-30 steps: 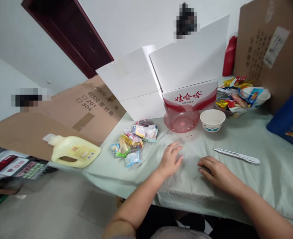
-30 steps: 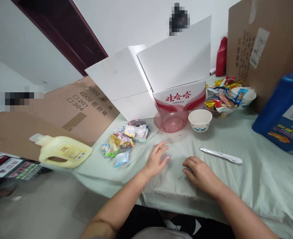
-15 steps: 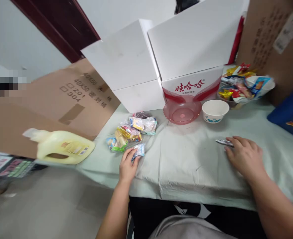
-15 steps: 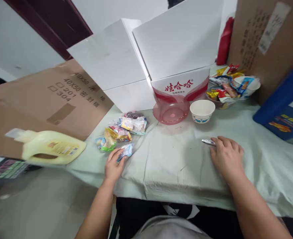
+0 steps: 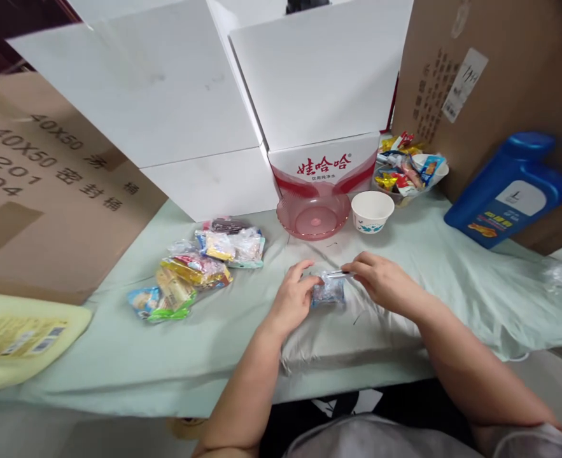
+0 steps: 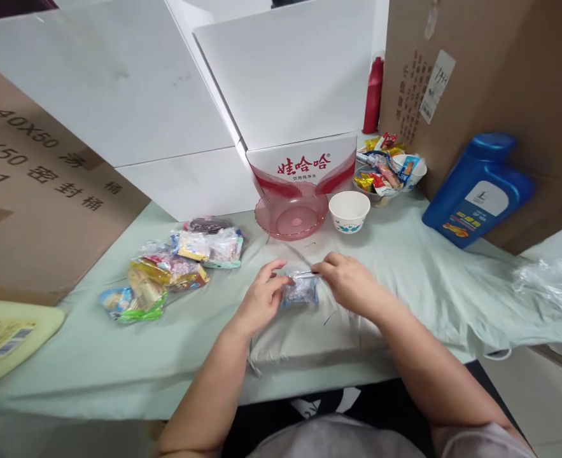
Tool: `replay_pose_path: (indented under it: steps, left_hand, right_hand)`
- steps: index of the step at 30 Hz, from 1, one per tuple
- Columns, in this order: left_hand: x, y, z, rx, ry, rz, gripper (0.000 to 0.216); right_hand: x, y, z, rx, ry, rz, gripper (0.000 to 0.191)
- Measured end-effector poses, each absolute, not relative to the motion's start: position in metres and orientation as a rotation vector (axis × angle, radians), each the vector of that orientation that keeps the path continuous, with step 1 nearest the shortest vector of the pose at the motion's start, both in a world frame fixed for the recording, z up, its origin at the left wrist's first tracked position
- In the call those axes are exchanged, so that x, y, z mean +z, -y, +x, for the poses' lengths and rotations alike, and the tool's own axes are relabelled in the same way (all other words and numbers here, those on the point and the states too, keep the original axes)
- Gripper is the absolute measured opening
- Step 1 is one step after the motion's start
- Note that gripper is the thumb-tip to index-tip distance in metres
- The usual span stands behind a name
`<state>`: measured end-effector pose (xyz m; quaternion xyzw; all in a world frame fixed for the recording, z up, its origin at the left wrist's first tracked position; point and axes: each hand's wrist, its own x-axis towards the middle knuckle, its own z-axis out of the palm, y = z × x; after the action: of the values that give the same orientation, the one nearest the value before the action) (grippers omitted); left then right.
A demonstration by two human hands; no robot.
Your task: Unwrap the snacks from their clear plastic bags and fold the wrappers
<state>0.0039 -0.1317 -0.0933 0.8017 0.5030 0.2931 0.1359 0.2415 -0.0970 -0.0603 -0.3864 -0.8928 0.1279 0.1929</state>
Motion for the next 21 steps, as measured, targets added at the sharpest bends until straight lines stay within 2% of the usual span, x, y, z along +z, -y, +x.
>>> replay_pose_path:
  steps: [4,8,13,15,18,19,21]
  left_hand:
    - [-0.108,0.136,-0.003,0.960,-1.472,2.197,0.044]
    - [-0.115,0.141,-0.005,0.945,-1.457,2.204,0.046]
    - [-0.109,0.143,-0.004,0.938,-1.474,2.272,0.027]
    - [-0.108,0.144,0.000,0.890,-1.417,2.355,0.032]
    - [-0.108,0.147,0.008,0.777,-1.272,2.485,0.057]
    - [-0.108,0.148,0.010,0.752,-1.245,2.499,0.060]
    - [-0.110,0.150,0.012,0.760,-1.238,2.481,0.061]
  right_hand:
    - [-0.065,0.108,0.234,0.317,2.621,-1.058,0.039]
    - [-0.078,0.103,0.270,0.381,2.567,-1.208,0.038]
    - [-0.088,0.090,0.284,0.138,2.380,-1.489,0.021]
    - [-0.089,0.096,0.265,0.221,2.344,-1.340,0.030]
    - [-0.090,0.112,0.233,0.542,2.374,-1.015,0.071]
    - [-0.091,0.116,0.226,0.604,2.391,-0.983,0.075]
    - [-0.092,0.120,0.221,0.657,2.407,-1.001,0.058]
